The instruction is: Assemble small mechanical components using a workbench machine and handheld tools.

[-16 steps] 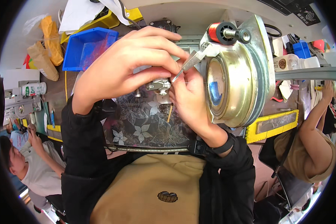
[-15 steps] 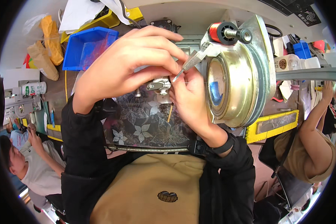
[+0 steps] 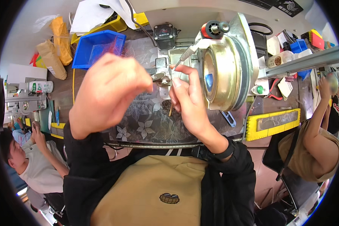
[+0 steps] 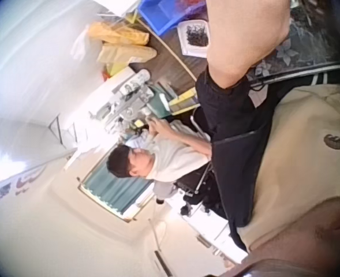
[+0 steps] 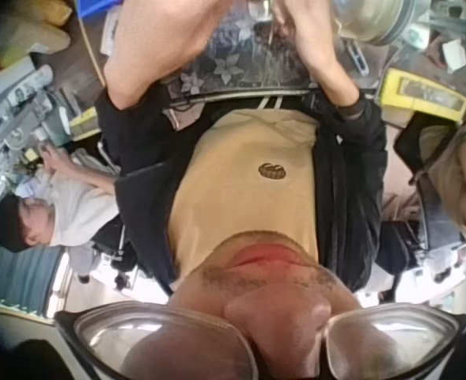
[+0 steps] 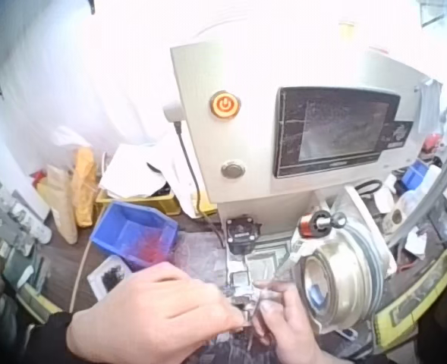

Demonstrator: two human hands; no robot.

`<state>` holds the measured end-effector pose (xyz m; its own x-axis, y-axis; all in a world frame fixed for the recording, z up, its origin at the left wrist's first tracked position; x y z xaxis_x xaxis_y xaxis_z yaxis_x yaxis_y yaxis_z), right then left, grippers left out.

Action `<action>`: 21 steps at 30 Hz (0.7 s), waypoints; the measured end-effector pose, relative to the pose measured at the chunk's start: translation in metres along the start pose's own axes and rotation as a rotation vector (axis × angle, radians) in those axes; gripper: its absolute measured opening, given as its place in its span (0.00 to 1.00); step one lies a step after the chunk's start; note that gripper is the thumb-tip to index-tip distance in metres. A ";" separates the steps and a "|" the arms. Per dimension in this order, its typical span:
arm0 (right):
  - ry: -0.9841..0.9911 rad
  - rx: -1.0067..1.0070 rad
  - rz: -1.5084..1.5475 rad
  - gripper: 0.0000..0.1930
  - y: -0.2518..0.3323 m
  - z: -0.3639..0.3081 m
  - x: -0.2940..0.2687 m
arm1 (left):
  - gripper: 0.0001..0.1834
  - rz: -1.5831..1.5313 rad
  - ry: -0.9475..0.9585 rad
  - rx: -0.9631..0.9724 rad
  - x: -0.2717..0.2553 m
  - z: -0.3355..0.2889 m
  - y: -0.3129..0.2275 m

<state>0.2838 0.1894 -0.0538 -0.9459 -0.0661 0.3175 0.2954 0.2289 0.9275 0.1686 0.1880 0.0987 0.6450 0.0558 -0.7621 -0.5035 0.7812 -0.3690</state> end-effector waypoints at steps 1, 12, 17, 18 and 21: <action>0.004 -0.008 0.003 0.17 0.001 -0.005 -0.001 | 0.11 0.007 -0.001 0.005 0.000 -0.005 -0.008; 0.077 -0.436 -0.931 0.20 0.026 -0.043 -0.005 | 0.10 -0.324 -0.052 -0.182 0.035 -0.046 -0.019; 0.144 -0.701 -1.323 0.22 0.012 -0.049 0.006 | 0.06 -0.462 -0.130 -0.266 0.045 -0.049 -0.016; 0.148 -0.708 -1.369 0.19 0.008 -0.047 0.007 | 0.06 -0.462 -0.129 -0.261 0.047 -0.049 -0.017; 0.144 -0.763 -1.388 0.13 0.012 -0.044 0.011 | 0.05 -0.496 -0.139 -0.294 0.051 -0.051 -0.015</action>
<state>0.2829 0.1485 -0.0306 -0.5191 0.1023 -0.8485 -0.7116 -0.6016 0.3628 0.1802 0.1470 0.0380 0.9034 -0.1758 -0.3911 -0.2476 0.5307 -0.8106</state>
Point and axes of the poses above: each hand's wrist, its own z-axis towards the middle knuckle, its own x-axis out of the palm, y = z × x, the point moved 9 cm from there along z, towards the middle knuckle, and after that the axes turned 8 degrees about -y, right-handed, at the moved point
